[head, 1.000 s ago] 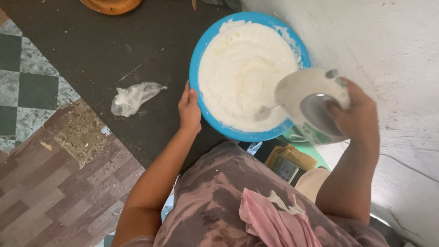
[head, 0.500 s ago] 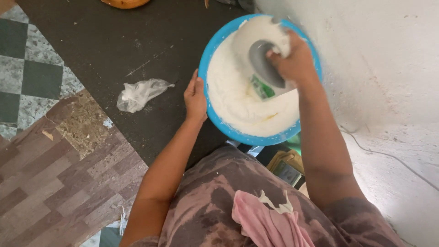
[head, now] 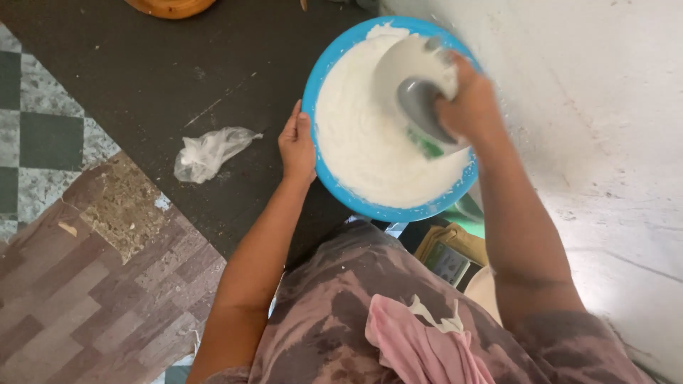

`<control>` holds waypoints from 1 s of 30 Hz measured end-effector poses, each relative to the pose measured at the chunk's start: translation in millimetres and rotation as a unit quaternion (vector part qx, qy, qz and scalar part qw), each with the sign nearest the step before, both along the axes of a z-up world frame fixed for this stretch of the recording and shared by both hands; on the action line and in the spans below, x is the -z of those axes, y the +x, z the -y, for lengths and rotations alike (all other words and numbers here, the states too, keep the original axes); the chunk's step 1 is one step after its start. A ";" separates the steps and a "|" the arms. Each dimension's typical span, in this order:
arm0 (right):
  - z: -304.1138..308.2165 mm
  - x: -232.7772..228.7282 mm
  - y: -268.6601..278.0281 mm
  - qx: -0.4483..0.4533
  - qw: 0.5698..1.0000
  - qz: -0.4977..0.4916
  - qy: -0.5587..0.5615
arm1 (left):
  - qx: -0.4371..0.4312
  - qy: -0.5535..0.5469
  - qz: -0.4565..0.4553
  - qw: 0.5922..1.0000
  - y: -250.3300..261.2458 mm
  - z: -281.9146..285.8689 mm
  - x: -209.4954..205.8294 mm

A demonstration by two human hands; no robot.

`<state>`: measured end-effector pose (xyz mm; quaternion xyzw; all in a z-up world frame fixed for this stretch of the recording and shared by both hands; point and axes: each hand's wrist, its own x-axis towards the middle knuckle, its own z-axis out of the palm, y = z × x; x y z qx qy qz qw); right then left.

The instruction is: Using an electric hand mixer to whip cream or frosting in a blue bowl on a work surface.

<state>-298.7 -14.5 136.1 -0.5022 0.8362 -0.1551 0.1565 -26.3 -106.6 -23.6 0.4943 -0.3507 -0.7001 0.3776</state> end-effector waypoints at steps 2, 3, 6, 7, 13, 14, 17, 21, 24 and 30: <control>-14.4 4.4 10.0 -0.005 0.998 0.021 0.054 | 0.003 0.000 0.009 1.000 0.8 -1.8 -9.8; -31.3 11.7 3.7 0.008 0.998 0.008 0.070 | -0.006 -0.041 0.013 0.999 -0.4 -4.9 -15.0; -50.5 14.6 -38.1 0.042 0.996 -0.013 0.072 | -0.008 -0.081 0.016 0.997 -2.3 -4.9 -21.7; -56.0 14.3 -54.8 0.058 0.996 -0.015 0.068 | -0.004 -0.071 0.021 0.997 -0.2 -10.4 -20.8; -31.8 21.7 -6.9 0.084 0.994 0.050 0.057 | -0.003 -0.078 0.040 0.996 1.9 -6.6 -23.3; -39.3 24.8 -19.3 0.086 0.994 0.049 0.054 | -0.001 -0.081 0.039 0.996 -0.1 -2.9 -19.2; -54.7 30.8 -53.8 0.073 0.991 0.010 0.115 | -0.004 -0.102 0.039 0.994 -2.7 2.2 -6.1; -31.3 30.1 -61.9 0.091 0.995 -0.003 0.030 | -0.007 -0.115 0.052 0.992 -5.9 -1.4 2.6; -31.7 46.9 -45.7 0.102 0.994 0.003 0.038 | -0.006 -0.131 0.053 0.990 -8.3 7.9 11.9; -39.5 13.6 -57.5 0.135 0.990 -0.025 0.045 | 0.008 -0.106 0.052 0.993 -10.8 20.8 31.9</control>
